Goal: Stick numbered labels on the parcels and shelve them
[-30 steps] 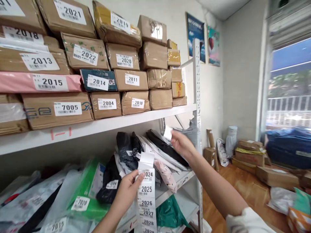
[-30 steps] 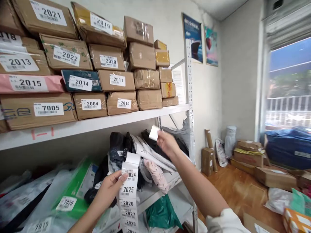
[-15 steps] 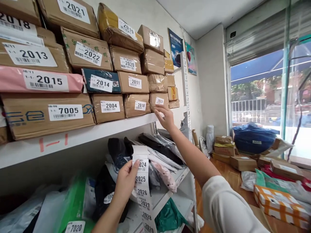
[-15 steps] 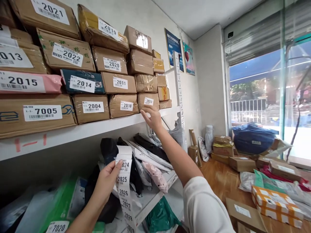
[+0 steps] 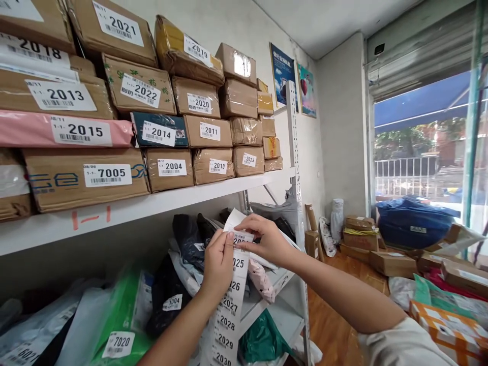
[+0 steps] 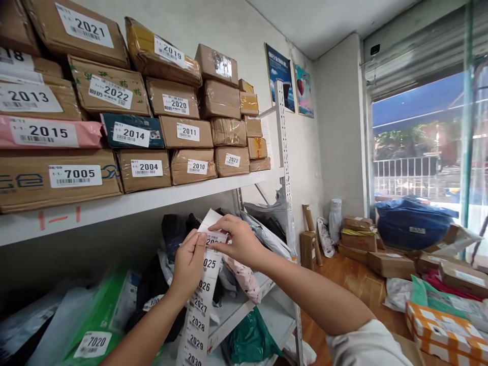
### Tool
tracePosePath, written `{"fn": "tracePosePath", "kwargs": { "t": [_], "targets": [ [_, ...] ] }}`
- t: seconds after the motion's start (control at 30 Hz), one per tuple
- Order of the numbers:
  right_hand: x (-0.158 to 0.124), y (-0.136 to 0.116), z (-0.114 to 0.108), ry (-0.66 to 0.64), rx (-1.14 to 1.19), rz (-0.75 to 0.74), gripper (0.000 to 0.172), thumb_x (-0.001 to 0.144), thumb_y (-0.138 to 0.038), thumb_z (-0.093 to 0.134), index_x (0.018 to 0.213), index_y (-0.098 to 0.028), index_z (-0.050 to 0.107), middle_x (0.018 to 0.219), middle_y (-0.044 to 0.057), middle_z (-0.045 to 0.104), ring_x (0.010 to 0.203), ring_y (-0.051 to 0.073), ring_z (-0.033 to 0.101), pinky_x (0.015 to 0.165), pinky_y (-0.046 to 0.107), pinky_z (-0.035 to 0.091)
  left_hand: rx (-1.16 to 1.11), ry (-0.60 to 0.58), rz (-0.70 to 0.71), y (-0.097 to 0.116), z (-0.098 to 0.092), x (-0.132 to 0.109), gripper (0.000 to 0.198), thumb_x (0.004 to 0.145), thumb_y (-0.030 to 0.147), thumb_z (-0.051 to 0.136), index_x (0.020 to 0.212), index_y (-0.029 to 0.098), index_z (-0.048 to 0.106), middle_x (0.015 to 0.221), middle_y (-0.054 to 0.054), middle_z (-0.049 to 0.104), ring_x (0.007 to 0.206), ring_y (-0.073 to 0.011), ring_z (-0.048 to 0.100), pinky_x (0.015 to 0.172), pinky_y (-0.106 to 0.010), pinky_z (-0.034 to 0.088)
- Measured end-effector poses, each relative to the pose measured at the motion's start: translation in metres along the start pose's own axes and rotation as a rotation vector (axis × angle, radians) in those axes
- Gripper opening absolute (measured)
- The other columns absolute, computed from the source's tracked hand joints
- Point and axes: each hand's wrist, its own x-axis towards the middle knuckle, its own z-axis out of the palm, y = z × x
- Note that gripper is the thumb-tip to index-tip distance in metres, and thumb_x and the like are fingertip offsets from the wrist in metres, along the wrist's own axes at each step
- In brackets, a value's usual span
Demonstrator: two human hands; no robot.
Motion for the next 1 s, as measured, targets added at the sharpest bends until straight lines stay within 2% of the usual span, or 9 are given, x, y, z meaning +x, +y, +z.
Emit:
{"fn": "tracePosePath", "kwargs": {
  "t": [0.17,0.27,0.33,0.43,0.57,0.7,0.83,0.93,1.0],
  "targets": [
    [-0.005,0.013,-0.009,0.098,0.286,0.245,0.025,0.078,-0.034,0.074,0.096,-0.017,0.070,0.086,0.006,0.070,0.077,0.017,0.064,0.067,0.027,0.052,0.078,-0.016,-0.032,-0.004,-0.006,0.008,0.031,0.097,0.044,0.038,0.089,0.019,0.056,0.087,-0.002,0.056,0.082,-0.0168,0.054,0.075,-0.027,0.040],
    [-0.002,0.023,-0.013,0.041,0.508,0.395,0.032,0.074,-0.040,0.077,0.090,-0.014,0.069,0.080,0.006,0.070,0.072,0.017,0.065,0.064,0.027,0.052,0.195,-0.042,-0.036,-0.007,-0.014,0.019,0.031,0.093,0.046,0.046,0.107,0.023,0.060,0.102,-0.003,0.057,0.095,-0.0195,0.055,0.084,-0.030,0.040],
    [0.002,0.028,-0.012,-0.004,0.549,0.402,0.031,0.073,-0.041,0.077,0.084,-0.014,0.069,0.076,0.004,0.069,0.069,0.015,0.064,0.062,0.025,0.050,0.130,-0.130,-0.043,-0.007,-0.015,0.026,0.034,0.090,0.047,0.053,0.113,0.025,0.063,0.106,-0.003,0.056,0.104,-0.0214,0.054,0.089,-0.030,0.039],
    [0.006,0.030,-0.007,0.023,0.550,0.370,0.029,0.073,-0.041,0.077,0.081,-0.014,0.069,0.075,0.003,0.068,0.067,0.013,0.061,0.060,0.023,0.047,0.022,-0.203,-0.064,-0.008,-0.011,0.034,0.027,0.086,0.046,0.058,0.093,0.022,0.069,0.094,-0.003,0.055,0.101,-0.0219,0.055,0.089,-0.029,0.040],
    [0.008,0.030,0.000,0.074,0.610,0.388,0.034,0.068,-0.039,0.081,0.090,-0.016,0.069,0.083,0.005,0.069,0.075,0.016,0.063,0.068,0.027,0.050,0.081,-0.075,-0.025,-0.006,-0.006,0.036,0.031,0.088,0.043,0.056,0.070,0.019,0.058,0.083,0.001,0.048,0.081,-0.0166,0.053,0.076,-0.026,0.039],
    [0.013,0.031,0.002,0.146,0.580,0.325,0.032,0.070,-0.040,0.080,0.088,-0.018,0.065,0.081,0.003,0.066,0.072,0.014,0.060,0.065,0.026,0.048,0.164,0.006,0.047,-0.004,-0.004,0.041,0.034,0.090,0.041,0.055,0.065,0.018,0.049,0.077,0.002,0.042,0.072,-0.0137,0.046,0.067,-0.024,0.034],
    [0.027,0.034,0.001,0.194,0.548,0.294,0.033,0.070,-0.039,0.080,0.091,-0.019,0.065,0.078,0.001,0.063,0.068,0.013,0.058,0.062,0.024,0.048,0.109,0.062,0.080,-0.004,-0.002,0.054,0.042,0.091,0.040,0.051,0.057,0.018,0.044,0.071,0.002,0.039,0.067,-0.0134,0.044,0.063,-0.024,0.033],
    [0.038,0.040,-0.006,0.137,0.602,0.336,0.044,0.064,-0.039,0.084,0.099,-0.018,0.067,0.077,0.002,0.066,0.068,0.015,0.061,0.063,0.027,0.051,0.005,0.038,0.050,-0.004,-0.002,0.065,0.036,0.086,0.041,0.059,0.060,0.017,0.055,0.077,0.000,0.047,0.075,-0.0152,0.050,0.067,-0.023,0.038],
    [0.045,0.043,-0.011,0.116,0.569,0.300,0.036,0.066,-0.040,0.083,0.090,-0.017,0.070,0.079,0.004,0.069,0.071,0.016,0.064,0.066,0.029,0.052,-0.035,-0.007,0.026,-0.003,-0.002,0.072,0.030,0.083,0.042,0.063,0.066,0.017,0.062,0.084,0.000,0.052,0.081,-0.0164,0.053,0.071,-0.024,0.039]
  ]
}}
